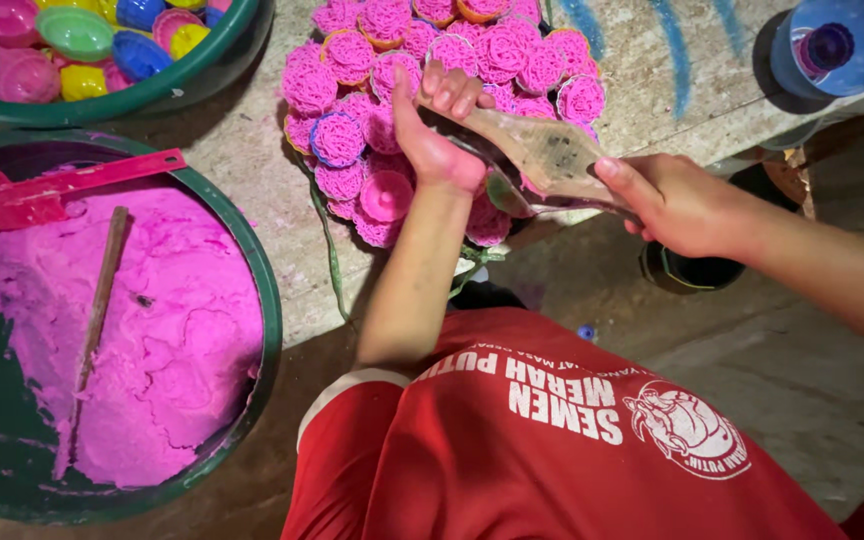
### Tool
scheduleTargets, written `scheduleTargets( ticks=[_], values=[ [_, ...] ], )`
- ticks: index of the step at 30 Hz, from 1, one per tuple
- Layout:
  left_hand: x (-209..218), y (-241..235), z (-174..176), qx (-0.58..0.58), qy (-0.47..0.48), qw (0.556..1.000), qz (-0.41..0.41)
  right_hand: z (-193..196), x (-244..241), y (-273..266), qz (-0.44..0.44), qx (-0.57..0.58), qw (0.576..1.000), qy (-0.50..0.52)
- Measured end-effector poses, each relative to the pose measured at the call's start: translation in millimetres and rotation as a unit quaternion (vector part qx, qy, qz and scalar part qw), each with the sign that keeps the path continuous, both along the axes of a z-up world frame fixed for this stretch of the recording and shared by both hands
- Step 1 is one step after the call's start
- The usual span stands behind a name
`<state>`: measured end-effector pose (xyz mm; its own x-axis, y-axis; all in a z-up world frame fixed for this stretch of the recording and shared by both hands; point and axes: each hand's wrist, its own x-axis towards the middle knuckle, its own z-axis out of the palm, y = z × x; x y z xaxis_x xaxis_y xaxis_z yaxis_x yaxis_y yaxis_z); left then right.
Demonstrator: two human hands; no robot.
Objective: The person scoops pink dough from a green basin using a wooden stick and a metal mold. They press the dough into the mold, scrape off the excess, and place the shaped pink decorations into a woven basket. The person repeats this process to fill the basket with pink decorations.
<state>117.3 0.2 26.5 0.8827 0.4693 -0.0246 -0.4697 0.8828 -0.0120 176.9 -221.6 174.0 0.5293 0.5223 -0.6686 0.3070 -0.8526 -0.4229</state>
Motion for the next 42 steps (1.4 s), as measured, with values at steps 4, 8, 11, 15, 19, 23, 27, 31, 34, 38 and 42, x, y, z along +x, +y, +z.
scheduleTargets(
  ticks=[4, 8, 11, 15, 19, 23, 27, 31, 34, 38, 42],
  values=[
    [8, 3, 1, 0.014, 0.012, 1.000, 0.014, 0, -1, 1, 0.070, 0.050, 0.990, -0.111],
    [3, 19, 5, 0.040, -0.004, 0.999, 0.018, -13, -9, 7, 0.075, 0.104, 0.984, -0.120],
    [-3, 20, 5, 0.052, 0.005, 0.998, 0.031, -17, -13, 8, 0.056, 0.105, 0.990, -0.078],
    [-2, 5, 2, 0.004, 0.064, 0.997, 0.032, -7, -10, 7, 0.043, 0.024, 0.997, -0.061],
    [12, 0, 4, -0.020, 0.063, 0.997, 0.040, 1, -2, 4, 0.071, 0.028, 0.987, -0.141],
    [12, 14, 9, 0.015, 0.031, 0.998, 0.045, -10, -5, 7, 0.080, 0.096, 0.977, -0.172],
    [3, 15, 7, 0.040, 0.080, 0.995, 0.054, -21, -10, 3, 0.081, 0.104, 0.981, -0.141],
    [10, -1, 8, -0.009, 0.111, 0.992, 0.057, -14, 2, -4, 0.093, 0.065, 0.981, -0.157],
    [22, 0, 21, -0.001, 0.092, 0.993, 0.069, -13, 12, -7, 0.099, 0.074, 0.970, -0.211],
    [18, 18, 39, 0.053, 0.000, 0.998, 0.015, -18, 19, -8, 0.046, 0.160, 0.974, -0.151],
    [-5, 20, 12, 0.250, 0.277, 0.909, -0.184, -23, 22, -20, 0.006, 0.216, 0.973, -0.085]
  ],
)
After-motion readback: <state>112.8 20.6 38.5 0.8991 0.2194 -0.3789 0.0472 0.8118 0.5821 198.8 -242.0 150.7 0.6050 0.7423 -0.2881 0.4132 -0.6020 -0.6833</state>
